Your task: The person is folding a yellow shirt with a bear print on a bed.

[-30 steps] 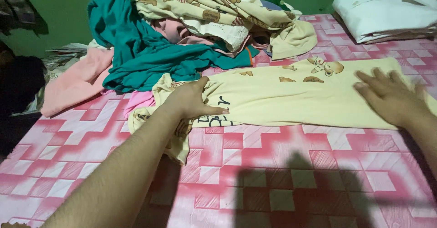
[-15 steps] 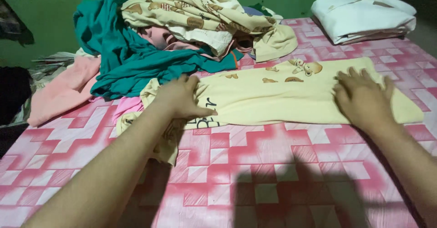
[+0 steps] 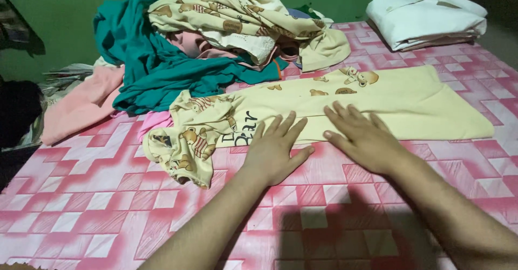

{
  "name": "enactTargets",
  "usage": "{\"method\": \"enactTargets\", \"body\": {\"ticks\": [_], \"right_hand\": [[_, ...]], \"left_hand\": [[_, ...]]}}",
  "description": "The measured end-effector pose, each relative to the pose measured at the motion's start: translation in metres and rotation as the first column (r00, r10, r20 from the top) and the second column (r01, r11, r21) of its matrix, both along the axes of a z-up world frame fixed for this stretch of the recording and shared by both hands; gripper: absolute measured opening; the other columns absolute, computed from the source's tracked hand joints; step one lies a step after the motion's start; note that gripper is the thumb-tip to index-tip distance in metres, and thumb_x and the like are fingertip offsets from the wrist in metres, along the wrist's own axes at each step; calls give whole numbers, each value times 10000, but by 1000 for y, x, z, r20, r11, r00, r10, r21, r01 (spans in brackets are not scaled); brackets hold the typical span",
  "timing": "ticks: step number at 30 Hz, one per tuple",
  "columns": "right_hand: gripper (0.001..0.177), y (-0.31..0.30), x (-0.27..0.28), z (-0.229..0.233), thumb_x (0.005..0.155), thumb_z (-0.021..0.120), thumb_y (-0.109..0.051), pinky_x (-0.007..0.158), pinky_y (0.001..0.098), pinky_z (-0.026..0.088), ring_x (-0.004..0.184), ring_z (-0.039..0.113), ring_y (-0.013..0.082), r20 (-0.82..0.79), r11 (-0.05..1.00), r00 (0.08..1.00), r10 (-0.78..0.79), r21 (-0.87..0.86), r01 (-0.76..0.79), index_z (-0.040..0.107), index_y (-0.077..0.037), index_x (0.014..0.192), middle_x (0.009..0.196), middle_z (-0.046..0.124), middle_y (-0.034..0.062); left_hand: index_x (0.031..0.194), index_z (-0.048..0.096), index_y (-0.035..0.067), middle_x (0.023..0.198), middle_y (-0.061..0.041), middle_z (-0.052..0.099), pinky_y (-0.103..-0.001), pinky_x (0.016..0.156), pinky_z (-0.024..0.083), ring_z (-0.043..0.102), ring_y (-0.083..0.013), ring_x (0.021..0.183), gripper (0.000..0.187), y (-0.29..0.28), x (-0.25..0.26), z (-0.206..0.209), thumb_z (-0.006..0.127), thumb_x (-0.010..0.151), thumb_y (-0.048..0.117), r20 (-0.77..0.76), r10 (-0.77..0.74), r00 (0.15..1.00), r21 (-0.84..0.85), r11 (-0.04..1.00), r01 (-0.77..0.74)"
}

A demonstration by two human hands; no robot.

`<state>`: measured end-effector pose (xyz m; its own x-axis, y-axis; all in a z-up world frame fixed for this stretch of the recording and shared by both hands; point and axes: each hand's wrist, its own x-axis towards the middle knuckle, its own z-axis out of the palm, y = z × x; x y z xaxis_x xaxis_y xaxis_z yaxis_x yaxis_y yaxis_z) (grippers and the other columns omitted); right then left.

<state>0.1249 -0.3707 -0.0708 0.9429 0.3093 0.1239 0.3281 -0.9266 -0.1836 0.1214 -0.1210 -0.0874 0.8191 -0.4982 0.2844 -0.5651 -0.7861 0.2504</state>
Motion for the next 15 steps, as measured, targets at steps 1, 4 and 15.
{"method": "enactTargets", "body": {"ticks": [1, 4, 15], "right_hand": [[756, -7, 2, 1, 974, 340, -624, 1215, 571, 103, 1559, 132, 271, -29, 1000, 999, -14, -28, 13, 194, -315, 1647, 1702, 136, 9], [770, -49, 19, -11, 949, 305, -677, 1215, 600, 75, 1559, 115, 257, -49, 992, 993, -105, -78, 101, 176, -373, 1643, 1709, 106, -29], [758, -156, 23, -30, 936, 407, -685, 1167, 696, 157, 1529, 246, 311, 76, 867, 868, -491, -54, 495, 303, -341, 1603, 1698, 227, 20]], "left_hand": [[1586, 351, 258, 1665, -105, 282, -584, 1213, 123, 258, -360, 1521, 766, 0, -3, 3, 462, 944, 661, -8, 58, 998, 27, 998, -58], [1575, 360, 324, 1665, -89, 279, -627, 1206, 91, 224, -381, 1523, 758, 0, -10, 8, 457, 922, 697, -18, 121, 992, 24, 992, -121], [1424, 574, 181, 1547, -163, 453, -612, 1152, 224, 384, -376, 1421, 674, 2, -19, 16, 573, 901, 606, 40, 219, 975, -134, 968, -212]]}}
